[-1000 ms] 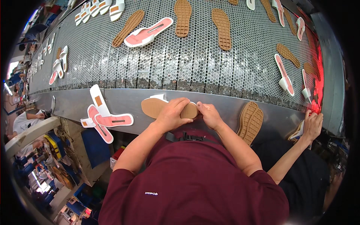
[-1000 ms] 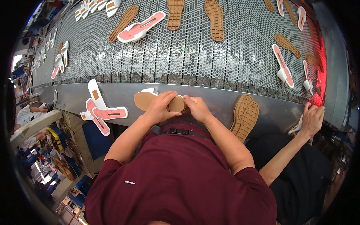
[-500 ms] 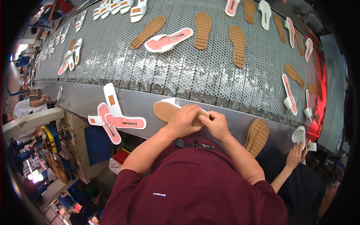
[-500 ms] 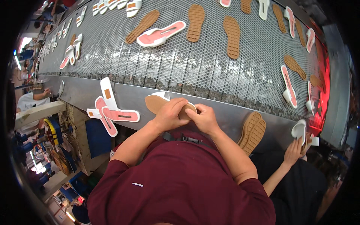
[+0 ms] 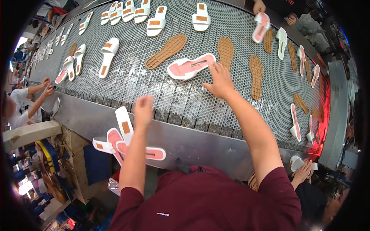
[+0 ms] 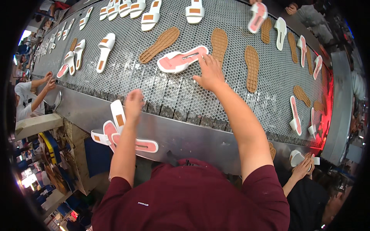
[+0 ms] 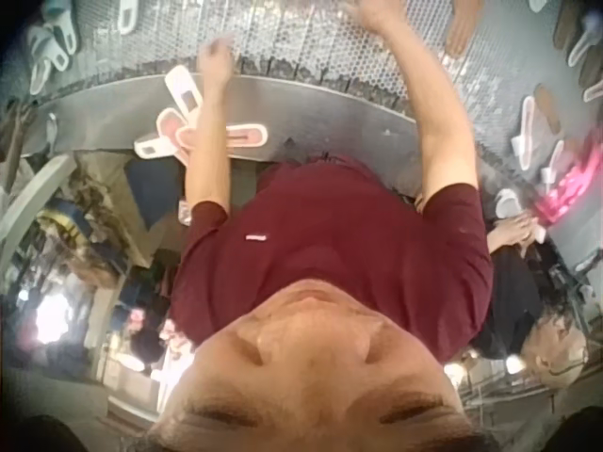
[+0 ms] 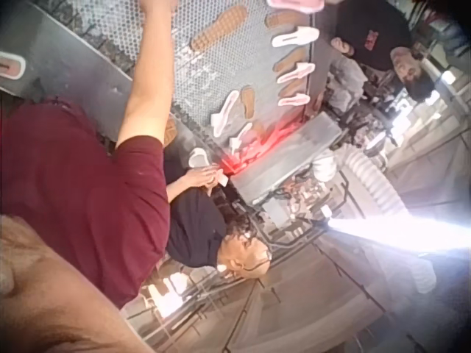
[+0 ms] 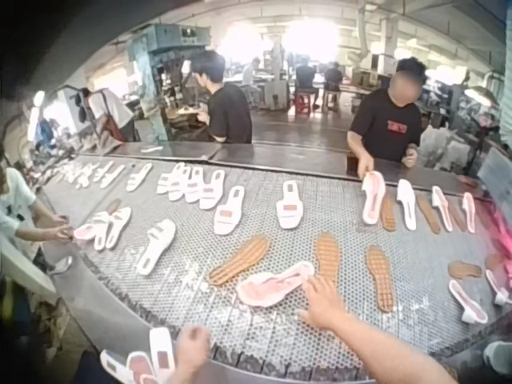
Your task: Manually assemble shoe soles and uppers on a conveyor belt in a factory setting.
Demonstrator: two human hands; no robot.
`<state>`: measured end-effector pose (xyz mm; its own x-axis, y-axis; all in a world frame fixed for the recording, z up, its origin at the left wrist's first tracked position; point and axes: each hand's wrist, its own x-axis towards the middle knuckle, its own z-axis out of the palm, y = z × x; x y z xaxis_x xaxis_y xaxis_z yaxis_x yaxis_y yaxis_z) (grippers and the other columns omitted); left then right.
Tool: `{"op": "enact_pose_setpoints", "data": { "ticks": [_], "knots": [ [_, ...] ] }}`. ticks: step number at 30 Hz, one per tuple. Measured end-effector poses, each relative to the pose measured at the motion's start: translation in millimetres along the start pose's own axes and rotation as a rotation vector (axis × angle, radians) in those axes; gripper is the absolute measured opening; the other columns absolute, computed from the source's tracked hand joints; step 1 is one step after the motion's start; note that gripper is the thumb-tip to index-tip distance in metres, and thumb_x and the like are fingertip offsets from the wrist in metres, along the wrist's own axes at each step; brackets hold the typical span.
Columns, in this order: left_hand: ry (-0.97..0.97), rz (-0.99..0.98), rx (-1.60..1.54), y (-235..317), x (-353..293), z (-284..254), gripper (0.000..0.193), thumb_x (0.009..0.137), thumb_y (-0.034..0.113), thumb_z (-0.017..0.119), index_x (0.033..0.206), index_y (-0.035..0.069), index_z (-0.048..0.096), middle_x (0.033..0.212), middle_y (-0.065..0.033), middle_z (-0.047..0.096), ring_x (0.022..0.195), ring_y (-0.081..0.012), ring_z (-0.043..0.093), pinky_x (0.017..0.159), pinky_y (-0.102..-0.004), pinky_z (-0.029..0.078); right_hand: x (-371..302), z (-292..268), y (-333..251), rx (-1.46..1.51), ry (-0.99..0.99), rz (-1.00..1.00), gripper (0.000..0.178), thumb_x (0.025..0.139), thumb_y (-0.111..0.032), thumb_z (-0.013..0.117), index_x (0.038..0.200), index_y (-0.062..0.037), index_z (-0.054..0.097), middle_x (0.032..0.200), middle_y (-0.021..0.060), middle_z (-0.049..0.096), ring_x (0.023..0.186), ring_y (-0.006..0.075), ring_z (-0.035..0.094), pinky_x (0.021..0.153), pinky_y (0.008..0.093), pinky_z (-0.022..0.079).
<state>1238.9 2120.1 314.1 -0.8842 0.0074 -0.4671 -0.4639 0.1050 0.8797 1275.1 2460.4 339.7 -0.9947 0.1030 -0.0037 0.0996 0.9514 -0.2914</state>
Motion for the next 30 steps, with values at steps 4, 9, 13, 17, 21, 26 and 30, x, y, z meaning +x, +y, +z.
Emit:
{"op": "enact_pose_setpoints", "data": {
  "ticks": [4, 9, 13, 17, 21, 26, 30],
  "knots": [
    [-0.042, 0.088, 0.072, -6.8, 50.5, 101.5, 0.039, 0.093, 0.033, 0.066, 0.115, 0.001, 0.065, 0.101, -0.0109, 0.07, 0.084, -0.0165, 0.062, 0.079, -0.0333, 0.049, 60.4, 11.5, -24.2, -0.033, -0.155, -0.018, 0.083, 0.085, -0.042, 0.066, 0.149, -0.0021, 0.034, 0.156, 0.0185, 0.03, 0.148, 0.0349, 0.02, 0.121, 0.0461, 0.017],
    [-0.13, 0.061, 0.101, 32.0, 57.3, 111.8, 0.03, 0.095, 0.027, 0.061, 0.102, -0.001, 0.07, 0.082, -0.0049, 0.067, 0.067, -0.0094, 0.057, 0.06, -0.0295, 0.044, 81.2, 15.1, -13.0, 0.296, -0.186, 0.0, 0.072, 0.087, -0.045, 0.06, 0.14, 0.0015, 0.048, 0.152, 0.0198, 0.038, 0.144, 0.0335, 0.029, 0.12, 0.0437, 0.017],
    [-0.373, 0.216, -0.028, 48.9, 26.6, 63.6, 0.025, 0.099, 0.021, 0.057, 0.108, 0.0, 0.069, 0.08, 0.0039, 0.063, 0.061, -0.0027, 0.046, 0.053, -0.023, 0.037, 68.7, -34.8, -6.4, 0.6, -0.159, 0.09, 0.058, 0.095, -0.049, 0.055, 0.12, 0.0011, 0.066, 0.121, 0.0201, 0.065, 0.118, 0.0301, 0.06, 0.104, 0.0381, 0.044],
    [-0.498, 0.168, -0.004, 65.7, -10.6, 33.5, 0.024, 0.099, 0.018, 0.057, 0.11, -0.001, 0.068, 0.083, 0.0049, 0.063, 0.063, -0.0007, 0.044, 0.055, -0.0209, 0.037, 22.4, -70.0, -25.1, 0.858, -0.514, 0.135, 0.052, 0.099, -0.049, 0.053, 0.089, -0.0016, 0.071, 0.074, 0.0058, 0.065, 0.072, 0.0154, 0.06, 0.069, 0.0305, 0.049],
    [-0.543, 0.217, -0.019, 83.3, -56.2, 43.3, 0.024, 0.099, 0.018, 0.057, 0.107, -0.002, 0.068, 0.088, 0.0017, 0.065, 0.074, -0.0025, 0.05, 0.064, -0.0226, 0.042, -39.3, -96.4, -40.6, 0.915, -0.689, 0.114, 0.047, 0.098, -0.041, 0.059, 0.071, -0.0034, 0.065, 0.057, -0.0045, 0.049, 0.056, 0.0052, 0.039, 0.052, 0.0271, 0.036],
    [-0.606, 0.144, -0.132, 87.8, -105.4, 67.5, 0.024, 0.099, 0.017, 0.057, 0.105, -0.004, 0.067, 0.093, -0.0023, 0.068, 0.084, -0.0065, 0.058, 0.074, -0.0249, 0.048, -112.9, -91.9, -42.0, 0.965, -0.46, 0.243, 0.039, 0.097, -0.031, 0.064, 0.074, 0.0009, 0.066, 0.062, -0.0033, 0.056, 0.058, 0.0041, 0.045, 0.052, 0.0262, 0.039],
    [-0.604, 0.131, -0.046, 83.7, -134.7, 79.3, 0.022, 0.094, 0.011, 0.062, 0.111, -0.003, 0.064, 0.101, -0.0041, 0.068, 0.092, -0.0088, 0.061, 0.082, -0.027, 0.05, -145.8, -112.0, -45.1, 1.034, -0.38, 0.378, 0.034, 0.095, -0.025, 0.066, 0.072, 0.0008, 0.065, 0.062, -0.0029, 0.058, 0.059, 0.0032, 0.046, 0.051, 0.0251, 0.04]
  ]
}}
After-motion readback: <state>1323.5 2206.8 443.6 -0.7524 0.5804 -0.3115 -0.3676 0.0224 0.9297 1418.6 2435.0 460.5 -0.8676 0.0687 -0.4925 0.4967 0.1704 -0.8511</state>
